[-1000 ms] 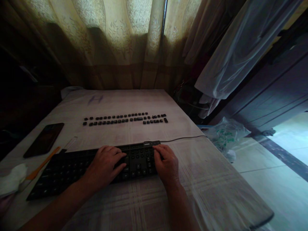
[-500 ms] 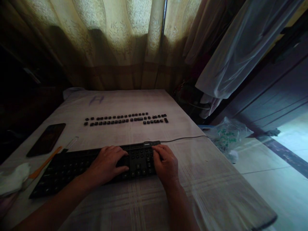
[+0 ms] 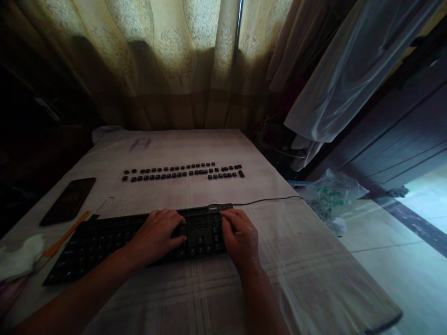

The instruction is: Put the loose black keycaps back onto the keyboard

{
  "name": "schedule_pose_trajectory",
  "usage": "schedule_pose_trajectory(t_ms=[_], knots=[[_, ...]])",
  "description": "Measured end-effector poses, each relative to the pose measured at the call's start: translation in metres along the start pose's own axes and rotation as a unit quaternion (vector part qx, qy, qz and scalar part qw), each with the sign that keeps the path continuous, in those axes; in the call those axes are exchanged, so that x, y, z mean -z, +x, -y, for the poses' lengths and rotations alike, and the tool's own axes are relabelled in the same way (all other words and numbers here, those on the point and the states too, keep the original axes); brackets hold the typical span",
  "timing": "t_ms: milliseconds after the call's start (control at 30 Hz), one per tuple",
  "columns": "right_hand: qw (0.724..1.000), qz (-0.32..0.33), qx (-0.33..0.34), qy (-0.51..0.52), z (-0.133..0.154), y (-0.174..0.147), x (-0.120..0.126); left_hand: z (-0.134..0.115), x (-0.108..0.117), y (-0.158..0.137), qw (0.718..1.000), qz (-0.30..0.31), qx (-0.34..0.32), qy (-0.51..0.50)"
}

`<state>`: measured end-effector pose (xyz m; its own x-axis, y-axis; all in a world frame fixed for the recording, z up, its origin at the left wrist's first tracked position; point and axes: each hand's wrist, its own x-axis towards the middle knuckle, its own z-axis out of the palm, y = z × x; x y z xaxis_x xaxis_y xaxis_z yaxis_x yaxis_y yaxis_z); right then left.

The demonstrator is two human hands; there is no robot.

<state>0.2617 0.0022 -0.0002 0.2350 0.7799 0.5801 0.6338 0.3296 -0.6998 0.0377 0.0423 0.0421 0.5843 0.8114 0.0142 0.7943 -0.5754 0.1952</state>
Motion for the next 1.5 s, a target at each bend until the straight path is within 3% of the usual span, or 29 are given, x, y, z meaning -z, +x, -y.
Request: schedule_pose_trajectory(t_ms=[467,633,1133,1500], knots=[[1.0,0.012,-0.001,-0.003,-0.001,-0.001,-0.001,0.005,-0.005,-0.017,0.998,-0.068,-0.018,-0.009],[1.0,0.016,0.001,-0.007,-0.003,-0.002,-0.001,0.005,-0.007,-0.016,0.998,-0.064,-0.012,-0.023],[1.0,0.023,0.006,-0.011,0.0,-0.002,-0.001,-0.005,-0.018,-0.035,0.986,-0.133,-0.091,0.048],[0.999,0.044,0.004,-0.012,-0.003,-0.003,-0.003,-0.009,-0.03,-0.039,0.976,-0.171,-0.107,0.086]])
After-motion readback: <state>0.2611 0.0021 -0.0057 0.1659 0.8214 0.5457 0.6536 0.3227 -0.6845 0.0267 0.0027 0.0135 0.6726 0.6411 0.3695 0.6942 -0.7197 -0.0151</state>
